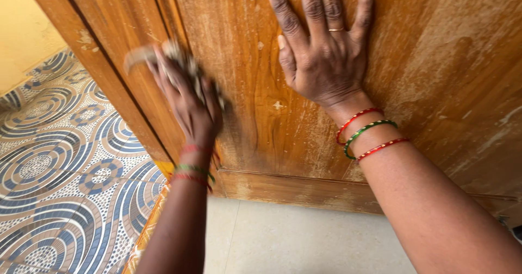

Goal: The person wipes a wooden door with a cloth, moving from the lower section upward and across the surface. The person uses both hands to rub the door, focusing on the lower panels and edges.

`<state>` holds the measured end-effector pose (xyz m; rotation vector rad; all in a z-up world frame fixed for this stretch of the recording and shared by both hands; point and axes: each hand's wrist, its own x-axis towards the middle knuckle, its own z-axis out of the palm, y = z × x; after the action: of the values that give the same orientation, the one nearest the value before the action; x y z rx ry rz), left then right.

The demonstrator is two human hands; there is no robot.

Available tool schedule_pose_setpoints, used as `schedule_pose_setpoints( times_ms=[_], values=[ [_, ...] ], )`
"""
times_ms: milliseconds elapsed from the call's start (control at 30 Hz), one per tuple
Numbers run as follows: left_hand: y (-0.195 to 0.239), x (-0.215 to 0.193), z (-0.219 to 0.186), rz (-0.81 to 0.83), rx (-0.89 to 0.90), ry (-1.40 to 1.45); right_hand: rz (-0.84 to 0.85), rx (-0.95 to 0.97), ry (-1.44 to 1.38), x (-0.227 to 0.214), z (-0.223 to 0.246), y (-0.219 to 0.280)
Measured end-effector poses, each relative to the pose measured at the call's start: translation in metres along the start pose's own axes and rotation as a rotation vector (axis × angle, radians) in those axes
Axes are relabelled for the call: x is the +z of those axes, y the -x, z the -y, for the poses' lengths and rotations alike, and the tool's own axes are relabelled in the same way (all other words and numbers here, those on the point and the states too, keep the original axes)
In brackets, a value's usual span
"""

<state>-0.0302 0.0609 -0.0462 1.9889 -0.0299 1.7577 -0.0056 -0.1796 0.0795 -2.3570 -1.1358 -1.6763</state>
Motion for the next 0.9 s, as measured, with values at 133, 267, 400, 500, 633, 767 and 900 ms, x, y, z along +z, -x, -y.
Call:
schedule_pose_setpoints(
  times_ms=[133,267,400,500,633,767,900],
  values=[
    [-0.069,-0.003,0.025,0.011,0.086,-0.150,0.019,0.024,-0.051,-0.002,0.001,0.000],
    [-0.063,-0.007,0.041,0.001,0.072,-0.197,0.121,0.115,-0.168,-0.008,0.006,-0.007],
    [0.010,-0.007,0.042,-0.052,-0.073,-0.157,0.127,0.113,-0.184,-0.015,0.008,-0.009],
    [0.070,-0.011,0.032,0.011,-0.232,-0.139,0.113,0.099,-0.163,-0.016,0.009,-0.010],
    [0.098,-0.010,0.025,0.048,-0.311,-0.169,0.129,0.110,-0.159,-0.015,0.009,-0.010],
    [0.058,-0.005,0.029,0.005,-0.253,-0.181,0.109,0.104,-0.157,-0.012,0.006,-0.007],
    [0.006,-0.003,0.032,0.075,-0.080,-0.100,0.060,0.060,-0.182,-0.008,0.005,-0.004]
  ],
)
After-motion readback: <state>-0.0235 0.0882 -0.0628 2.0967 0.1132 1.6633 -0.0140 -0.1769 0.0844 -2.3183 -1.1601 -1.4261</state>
